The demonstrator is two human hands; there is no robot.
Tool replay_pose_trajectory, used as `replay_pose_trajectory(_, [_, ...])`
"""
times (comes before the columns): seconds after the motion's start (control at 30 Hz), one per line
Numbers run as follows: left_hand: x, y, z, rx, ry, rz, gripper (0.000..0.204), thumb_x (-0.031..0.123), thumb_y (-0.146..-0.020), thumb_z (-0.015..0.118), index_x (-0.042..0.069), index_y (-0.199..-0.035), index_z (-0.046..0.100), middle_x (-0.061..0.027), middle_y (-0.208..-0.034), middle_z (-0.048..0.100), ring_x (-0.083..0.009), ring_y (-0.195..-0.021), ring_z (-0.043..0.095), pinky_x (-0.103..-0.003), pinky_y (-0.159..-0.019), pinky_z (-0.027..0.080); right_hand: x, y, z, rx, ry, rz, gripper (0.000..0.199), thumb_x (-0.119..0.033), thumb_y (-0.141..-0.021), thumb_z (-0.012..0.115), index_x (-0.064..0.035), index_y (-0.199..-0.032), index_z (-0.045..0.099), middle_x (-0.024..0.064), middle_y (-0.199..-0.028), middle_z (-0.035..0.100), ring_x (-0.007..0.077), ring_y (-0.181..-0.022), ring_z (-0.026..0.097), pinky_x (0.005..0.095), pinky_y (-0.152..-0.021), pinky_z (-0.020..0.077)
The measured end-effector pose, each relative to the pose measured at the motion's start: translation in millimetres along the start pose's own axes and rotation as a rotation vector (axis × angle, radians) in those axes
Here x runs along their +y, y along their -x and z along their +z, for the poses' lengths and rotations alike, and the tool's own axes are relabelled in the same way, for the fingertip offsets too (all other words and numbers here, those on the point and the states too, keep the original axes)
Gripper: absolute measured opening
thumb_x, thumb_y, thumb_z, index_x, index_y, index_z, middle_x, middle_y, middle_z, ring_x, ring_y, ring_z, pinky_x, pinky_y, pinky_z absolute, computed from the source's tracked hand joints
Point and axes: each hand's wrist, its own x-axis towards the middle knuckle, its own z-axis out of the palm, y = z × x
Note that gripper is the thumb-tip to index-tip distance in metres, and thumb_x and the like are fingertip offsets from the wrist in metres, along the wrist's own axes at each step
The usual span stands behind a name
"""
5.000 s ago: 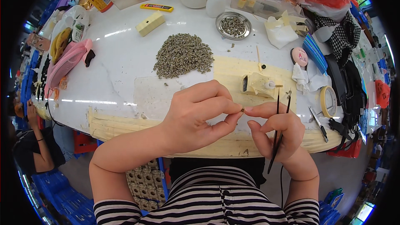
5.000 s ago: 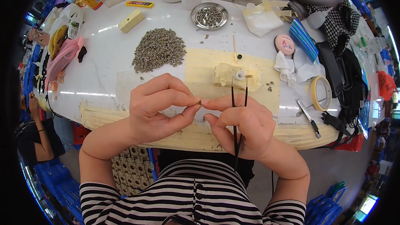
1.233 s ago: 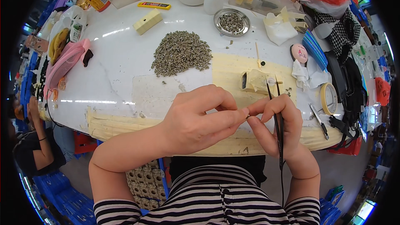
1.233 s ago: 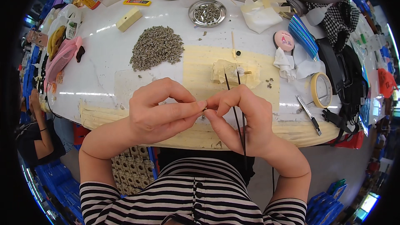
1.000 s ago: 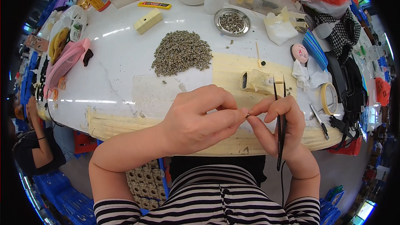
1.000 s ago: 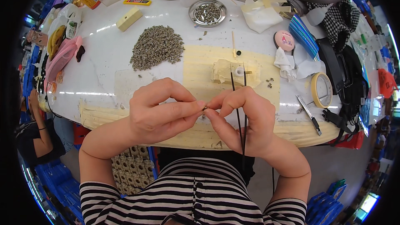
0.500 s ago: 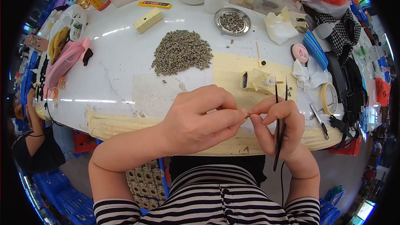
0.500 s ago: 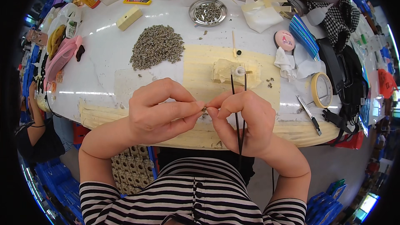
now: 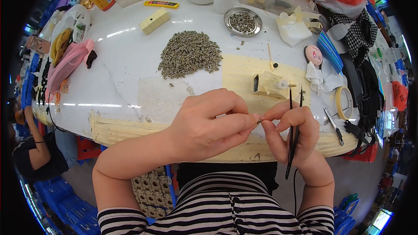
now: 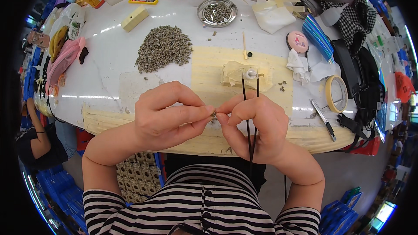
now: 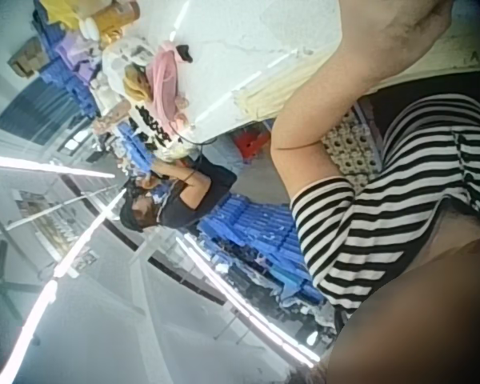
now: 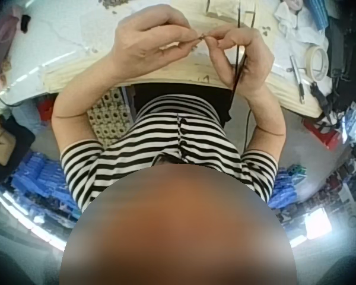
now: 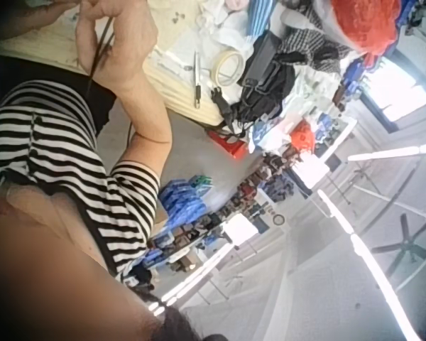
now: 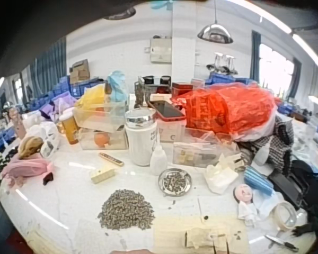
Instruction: The person picks up small electrical components from a pile on the table and uses tweezers to insert them into a small cream-colored housing, handling components one at a time.
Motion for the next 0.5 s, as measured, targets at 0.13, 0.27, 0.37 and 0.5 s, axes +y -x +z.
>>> replay_pose_trajectory(0.13, [-0.5, 1.1, 0.2, -0.004, 0.000, -0.013, 0.026, -0.004, -0.065, 0.081, 0.006, -0.088, 0.076, -0.0030, -0.080, 0.067, -0.0143, -0.064, 0.063, -0.025, -0.051, 0.048, 0.6, -1.1, 0.2, -0.007, 0.015, -0.035, 0.028, 0.013, -0.072, 0.075, -0.0043, -0.083, 0.056, 0.0096, -0.076, 0.067, 0.0194, -0.063, 0.066, 0.0263, -0.054, 0.0487])
replay_pose_trajectory(0.27, [-0.3, 1.6, -0.2, -0.004, -0.006, -0.008, 0.026, -0.004, -0.065, 0.081, 0.006, -0.088, 0.076, -0.0030, -0.080, 0.067, -0.0142, -0.064, 0.063, -0.025, -0.051, 0.048, 2.0, -1.3, 0.8, -0.017, 0.034, -0.073, 0.028, 0.013, -0.071, 0.074, -0.0042, -0.084, 0.056, 0.0116, -0.077, 0.069, 0.0194, -0.062, 0.063, 0.0264, -0.053, 0.0479])
replay_pose_trajectory(0.37, [-1.2, 0.4, -0.6, 0.001, 0.024, 0.026, 0.025, -0.003, -0.065, 0.081, 0.006, -0.088, 0.077, -0.0029, -0.080, 0.067, -0.0141, -0.064, 0.062, -0.025, -0.051, 0.048, 1.2, -2.2, -0.3, -0.040, 0.018, -0.049, 0.028, 0.013, -0.072, 0.073, -0.0041, -0.085, 0.056, 0.0121, -0.078, 0.069, 0.0192, -0.061, 0.063, 0.0261, -0.053, 0.0476])
replay_pose_trajectory(0.5, [-1.3, 1.1, 0.4, 0.001, 0.038, -0.009, 0.025, -0.003, -0.066, 0.081, 0.006, -0.089, 0.077, -0.0030, -0.080, 0.067, -0.0140, -0.064, 0.062, -0.025, -0.051, 0.048, 1.7, -1.6, -0.1, -0.031, 0.008, -0.045, 0.027, 0.014, -0.072, 0.072, -0.0041, -0.085, 0.056, 0.0123, -0.078, 0.070, 0.0191, -0.061, 0.063, 0.0259, -0.053, 0.0478])
